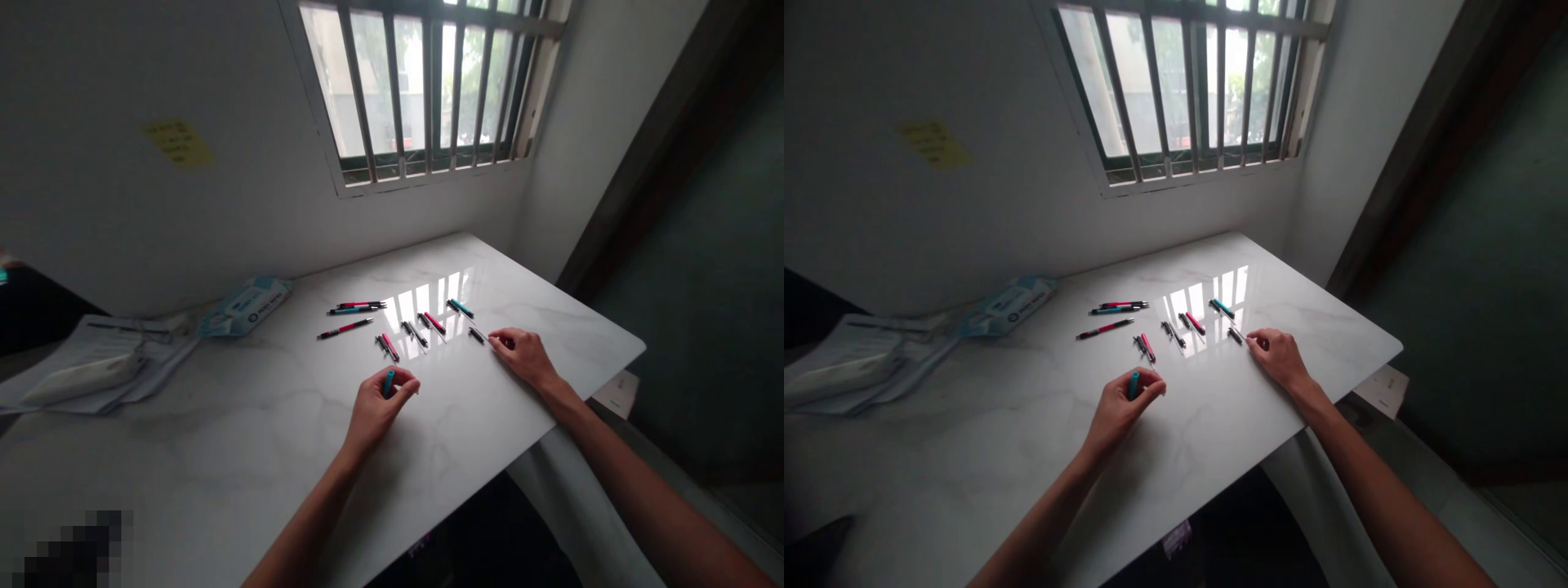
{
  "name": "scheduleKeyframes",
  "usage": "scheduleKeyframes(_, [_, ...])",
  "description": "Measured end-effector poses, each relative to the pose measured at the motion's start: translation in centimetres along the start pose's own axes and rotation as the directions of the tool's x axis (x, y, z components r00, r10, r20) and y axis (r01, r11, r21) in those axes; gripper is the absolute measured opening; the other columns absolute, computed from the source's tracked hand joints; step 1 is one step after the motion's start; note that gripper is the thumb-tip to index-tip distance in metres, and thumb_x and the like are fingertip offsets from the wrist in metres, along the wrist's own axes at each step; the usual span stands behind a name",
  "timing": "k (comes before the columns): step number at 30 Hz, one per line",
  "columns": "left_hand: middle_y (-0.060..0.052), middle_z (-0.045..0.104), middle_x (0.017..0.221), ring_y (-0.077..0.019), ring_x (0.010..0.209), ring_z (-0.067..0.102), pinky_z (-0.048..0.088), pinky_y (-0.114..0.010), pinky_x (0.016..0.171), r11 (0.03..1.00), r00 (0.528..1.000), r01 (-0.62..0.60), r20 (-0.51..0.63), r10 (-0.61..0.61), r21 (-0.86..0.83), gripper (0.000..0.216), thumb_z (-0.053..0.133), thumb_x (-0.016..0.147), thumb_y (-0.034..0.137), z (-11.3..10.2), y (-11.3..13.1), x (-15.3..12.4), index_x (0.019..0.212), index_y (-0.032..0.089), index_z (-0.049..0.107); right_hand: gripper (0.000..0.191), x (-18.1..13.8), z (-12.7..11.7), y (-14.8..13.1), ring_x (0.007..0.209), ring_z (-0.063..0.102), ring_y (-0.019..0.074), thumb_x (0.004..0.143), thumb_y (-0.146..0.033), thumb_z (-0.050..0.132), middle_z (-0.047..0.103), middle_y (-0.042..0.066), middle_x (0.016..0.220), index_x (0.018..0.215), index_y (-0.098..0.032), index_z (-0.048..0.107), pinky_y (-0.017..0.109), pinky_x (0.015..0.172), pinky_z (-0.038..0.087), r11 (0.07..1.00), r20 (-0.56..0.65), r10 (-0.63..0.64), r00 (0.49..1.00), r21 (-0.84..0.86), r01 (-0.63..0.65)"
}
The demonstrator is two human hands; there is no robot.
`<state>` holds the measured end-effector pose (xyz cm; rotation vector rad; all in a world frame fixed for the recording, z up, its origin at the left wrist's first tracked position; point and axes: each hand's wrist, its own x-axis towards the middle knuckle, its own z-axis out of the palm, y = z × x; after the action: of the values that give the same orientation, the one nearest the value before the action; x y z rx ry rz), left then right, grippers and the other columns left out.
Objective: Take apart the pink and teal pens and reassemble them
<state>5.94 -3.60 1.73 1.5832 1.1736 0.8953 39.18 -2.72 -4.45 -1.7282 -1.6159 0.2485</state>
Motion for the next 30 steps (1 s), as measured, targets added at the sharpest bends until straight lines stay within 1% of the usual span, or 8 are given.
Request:
scheduleKeyframes(3, [-0.003, 0.074, 0.082, -0.0149, 0.064, 0.054, 0.041, -0.027, 0.062, 0.983, 0.999, -0.023, -0.018, 0.026, 0.185, 0.026, 0.074, 0.084, 0.046, 0.4, 0.3, 0.2, 0.083, 0.021, 0.075, 0.034, 0.1, 0.1, 0.0, 0.088, 0.073, 0.025, 0.1, -0.037, 0.054, 0.081, 0.01, 0.1, 0.097, -0.019, 0.082, 0.034, 0.084, 0.051, 1.0, 0.012, -0.009, 1.0, 0.002, 0.009])
scheduleKeyframes(7, [-0.002, 0.077, 0.083, -0.0175, 0.062, 0.06, 0.042, -0.029, 0.064, 0.931, 0.998, -0.02, 0.059, -0.001, 0.365, 0.016, 0.073, 0.083, 0.04, 1.9, 1.4, 1.1, 0.083, 0.024, 0.075, 0.03, 0.2, 0.3, 0.3, 0.098, 0.072, 0.0253, 0.102, -0.031, 0.053, 0.08, 0.008, 0.106, 0.103, -0.022, 0.082, 0.034, 0.091, 0.05, 0.999, 0.031, -0.052, 0.998, 0.004, 0.052])
scheduleKeyframes(13, [-0.003, 0.08, 0.089, -0.0233, 0.074, 0.069, 0.045, -0.032, 0.07, 0.879, 0.993, -0.053, 0.114, -0.002, 0.474, 0.015, 0.069, 0.083, 0.031, 6.1, 2.6, 4.4, 0.096, 0.026, 0.075, 0.026, 0.3, 0.4, 0.3, 0.098, 0.072, 0.0243, 0.101, -0.027, 0.056, 0.08, 0.006, 0.106, 0.106, -0.025, 0.082, 0.034, 0.09, 0.05, 0.998, 0.051, -0.064, 0.997, 0.007, 0.064])
scheduleKeyframes(16, [-0.005, 0.08, 0.092, -0.0269, 0.088, 0.072, 0.046, -0.033, 0.076, 0.85, 0.997, -0.027, 0.076, -0.015, 0.526, 0.018, 0.068, 0.086, 0.03, 8.5, 2.7, 6.6, 0.102, 0.025, 0.074, 0.026, 0.4, 0.3, 0.2, 0.096, 0.071, 0.0239, 0.101, -0.026, 0.056, 0.079, 0.007, 0.104, 0.106, -0.024, 0.081, 0.034, 0.089, 0.05, 0.998, 0.049, -0.062, 0.997, 0.009, 0.061])
scheduleKeyframes(19, [-0.007, 0.08, 0.096, -0.0293, 0.095, 0.073, 0.048, -0.035, 0.081, 0.837, 0.999, -0.019, 0.036, 0.0, 0.546, 0.025, 0.068, 0.09, 0.038, 10.0, 2.6, 8.2, 0.111, 0.025, 0.073, 0.025, 0.3, 0.3, 0.1, 0.095, 0.071, 0.0235, 0.1, -0.025, 0.057, 0.079, 0.007, 0.103, 0.105, -0.023, 0.081, 0.033, 0.089, 0.051, 0.998, 0.043, -0.056, 0.997, 0.013, 0.056])
scheduleKeyframes(21, [-0.008, 0.08, 0.097, -0.0302, 0.095, 0.073, 0.048, -0.037, 0.082, 0.813, 0.999, -0.039, 0.019, 0.034, 0.581, 0.028, 0.066, 0.093, 0.041, 10.2, 2.4, 8.5, 0.115, 0.025, 0.072, 0.025, 0.4, 0.3, 0.1, 0.096, 0.071, 0.0238, 0.1, -0.025, 0.057, 0.079, 0.007, 0.104, 0.104, -0.023, 0.081, 0.034, 0.09, 0.051, 0.998, 0.04, -0.057, 0.998, 0.017, 0.057])
scheduleKeyframes(24, [-0.008, 0.08, 0.099, -0.0296, 0.092, 0.072, 0.048, -0.036, 0.08, 0.75, 0.998, -0.056, 0.02, 0.057, 0.659, 0.026, 0.065, 0.093, 0.037, 9.8, 1.9, 8.2, 0.115, 0.026, 0.073, 0.024, 0.4, 0.4, 0.2, 0.097, 0.071, 0.0239, 0.099, -0.024, 0.057, 0.079, 0.007, 0.105, 0.104, -0.024, 0.081, 0.034, 0.091, 0.051, 0.998, 0.041, -0.055, 0.998, 0.015, 0.055])
scheduleKeyframes(30, [-0.007, 0.078, 0.104, -0.0262, 0.091, 0.072, 0.048, -0.033, 0.077, 0.64, 0.985, -0.173, 0.123, 0.122, 0.748, 0.02, 0.06, 0.095, 0.033, 10.2, 1.7, 7.8, 0.103, 0.027, 0.077, 0.023, 0.5, 0.6, 0.4, 0.095, 0.071, 0.0232, 0.098, -0.022, 0.059, 0.079, 0.006, 0.103, 0.103, -0.024, 0.081, 0.033, 0.089, 0.051, 0.999, 0.034, -0.047, 0.998, 0.003, 0.047])
